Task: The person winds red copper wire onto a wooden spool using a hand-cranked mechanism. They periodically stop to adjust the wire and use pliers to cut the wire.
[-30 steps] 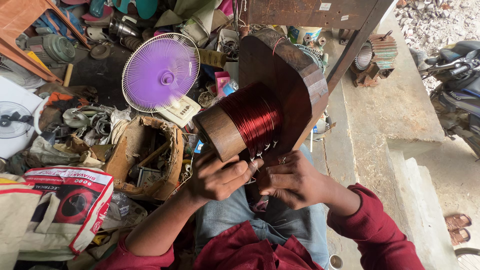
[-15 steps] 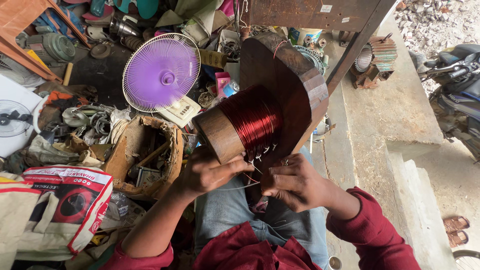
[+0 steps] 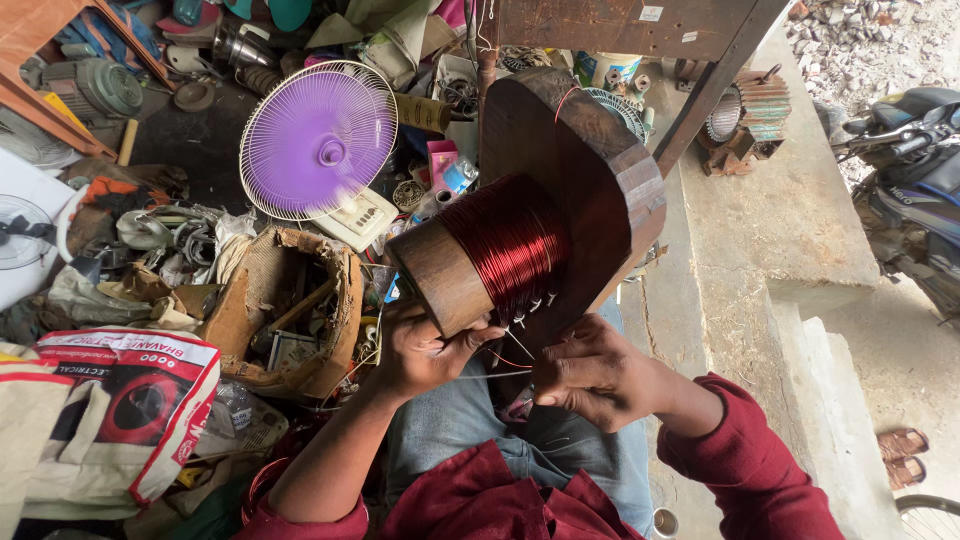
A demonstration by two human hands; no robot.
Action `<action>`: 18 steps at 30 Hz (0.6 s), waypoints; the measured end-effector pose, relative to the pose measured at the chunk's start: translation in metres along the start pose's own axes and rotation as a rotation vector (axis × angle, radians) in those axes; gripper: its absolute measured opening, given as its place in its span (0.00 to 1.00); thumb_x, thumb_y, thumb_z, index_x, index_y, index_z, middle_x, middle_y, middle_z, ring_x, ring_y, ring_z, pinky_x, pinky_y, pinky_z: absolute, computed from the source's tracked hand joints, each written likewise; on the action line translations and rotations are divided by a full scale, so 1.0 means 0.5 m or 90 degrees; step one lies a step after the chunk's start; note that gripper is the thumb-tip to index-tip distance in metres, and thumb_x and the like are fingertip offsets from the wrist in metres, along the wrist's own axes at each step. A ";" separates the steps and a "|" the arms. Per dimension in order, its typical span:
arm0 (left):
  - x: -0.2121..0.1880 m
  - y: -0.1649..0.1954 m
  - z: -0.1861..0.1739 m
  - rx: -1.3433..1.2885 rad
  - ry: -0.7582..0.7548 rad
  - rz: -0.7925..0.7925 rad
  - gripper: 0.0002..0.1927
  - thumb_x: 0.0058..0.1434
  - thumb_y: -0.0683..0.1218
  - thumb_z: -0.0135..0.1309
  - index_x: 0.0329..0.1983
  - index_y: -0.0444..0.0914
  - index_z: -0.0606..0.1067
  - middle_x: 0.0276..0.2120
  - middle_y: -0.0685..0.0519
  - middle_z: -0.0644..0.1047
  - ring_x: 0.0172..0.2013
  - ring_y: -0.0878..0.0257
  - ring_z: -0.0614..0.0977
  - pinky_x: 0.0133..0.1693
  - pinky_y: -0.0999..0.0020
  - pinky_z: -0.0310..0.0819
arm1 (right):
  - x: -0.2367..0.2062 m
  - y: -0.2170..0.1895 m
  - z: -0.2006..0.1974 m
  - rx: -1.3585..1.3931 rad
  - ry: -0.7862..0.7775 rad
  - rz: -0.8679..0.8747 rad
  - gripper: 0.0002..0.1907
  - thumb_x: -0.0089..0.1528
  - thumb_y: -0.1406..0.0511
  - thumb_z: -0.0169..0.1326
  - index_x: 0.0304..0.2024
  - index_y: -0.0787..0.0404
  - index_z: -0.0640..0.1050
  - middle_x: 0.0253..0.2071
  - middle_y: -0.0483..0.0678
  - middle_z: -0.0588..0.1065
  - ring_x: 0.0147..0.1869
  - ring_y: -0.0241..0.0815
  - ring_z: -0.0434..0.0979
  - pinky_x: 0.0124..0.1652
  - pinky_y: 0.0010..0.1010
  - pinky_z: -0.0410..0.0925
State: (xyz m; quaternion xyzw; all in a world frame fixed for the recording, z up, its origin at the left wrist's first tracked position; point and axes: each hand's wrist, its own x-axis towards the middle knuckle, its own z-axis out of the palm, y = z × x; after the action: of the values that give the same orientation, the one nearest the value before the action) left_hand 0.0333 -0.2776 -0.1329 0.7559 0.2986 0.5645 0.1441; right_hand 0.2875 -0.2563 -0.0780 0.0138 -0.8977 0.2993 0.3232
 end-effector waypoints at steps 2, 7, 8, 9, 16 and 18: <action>-0.001 -0.005 0.004 -0.006 -0.001 -0.006 0.08 0.59 0.43 0.69 0.33 0.37 0.80 0.32 0.54 0.83 0.34 0.65 0.86 0.38 0.72 0.82 | -0.003 0.001 -0.001 0.018 0.006 0.002 0.07 0.69 0.66 0.55 0.35 0.60 0.77 0.31 0.46 0.77 0.31 0.43 0.78 0.32 0.36 0.66; 0.001 -0.011 -0.001 -0.140 -0.040 -0.073 0.10 0.63 0.48 0.67 0.37 0.38 0.79 0.34 0.54 0.84 0.36 0.66 0.88 0.39 0.72 0.85 | -0.007 -0.003 0.020 -0.068 0.034 -0.012 0.01 0.63 0.68 0.55 0.36 0.58 0.78 0.33 0.45 0.78 0.32 0.42 0.80 0.33 0.37 0.67; 0.000 -0.008 -0.009 -0.148 -0.056 -0.082 0.11 0.65 0.50 0.65 0.39 0.37 0.80 0.35 0.54 0.84 0.37 0.65 0.87 0.40 0.71 0.84 | -0.007 -0.005 0.031 -0.154 0.050 -0.033 0.04 0.59 0.67 0.55 0.36 0.57 0.79 0.32 0.45 0.77 0.31 0.42 0.78 0.32 0.39 0.66; 0.000 -0.005 -0.018 -0.155 -0.072 -0.089 0.13 0.66 0.52 0.64 0.41 0.37 0.80 0.37 0.53 0.84 0.37 0.64 0.87 0.41 0.70 0.84 | -0.007 -0.008 0.043 -0.242 0.067 -0.055 0.07 0.54 0.67 0.55 0.35 0.55 0.80 0.32 0.45 0.76 0.30 0.42 0.77 0.32 0.41 0.65; 0.016 0.038 -0.020 0.034 -0.064 -0.039 0.20 0.54 0.58 0.70 0.31 0.38 0.78 0.26 0.57 0.81 0.28 0.65 0.86 0.32 0.73 0.81 | 0.004 -0.049 0.124 -0.404 0.124 0.061 0.12 0.59 0.58 0.66 0.38 0.58 0.81 0.41 0.46 0.81 0.40 0.43 0.81 0.33 0.34 0.69; 0.005 0.062 -0.008 0.113 -0.001 -0.030 0.16 0.55 0.53 0.71 0.33 0.37 0.79 0.26 0.55 0.82 0.28 0.64 0.85 0.32 0.71 0.80 | 0.005 -0.061 0.133 -0.461 0.163 0.058 0.18 0.58 0.52 0.66 0.38 0.58 0.81 0.44 0.49 0.80 0.47 0.48 0.82 0.38 0.34 0.71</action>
State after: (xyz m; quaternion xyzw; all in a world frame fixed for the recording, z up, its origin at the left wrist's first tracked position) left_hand 0.0390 -0.3010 -0.1126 0.7589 0.3655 0.5314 0.0900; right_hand 0.2543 -0.3172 -0.1012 -0.1789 -0.8973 -0.0239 0.4029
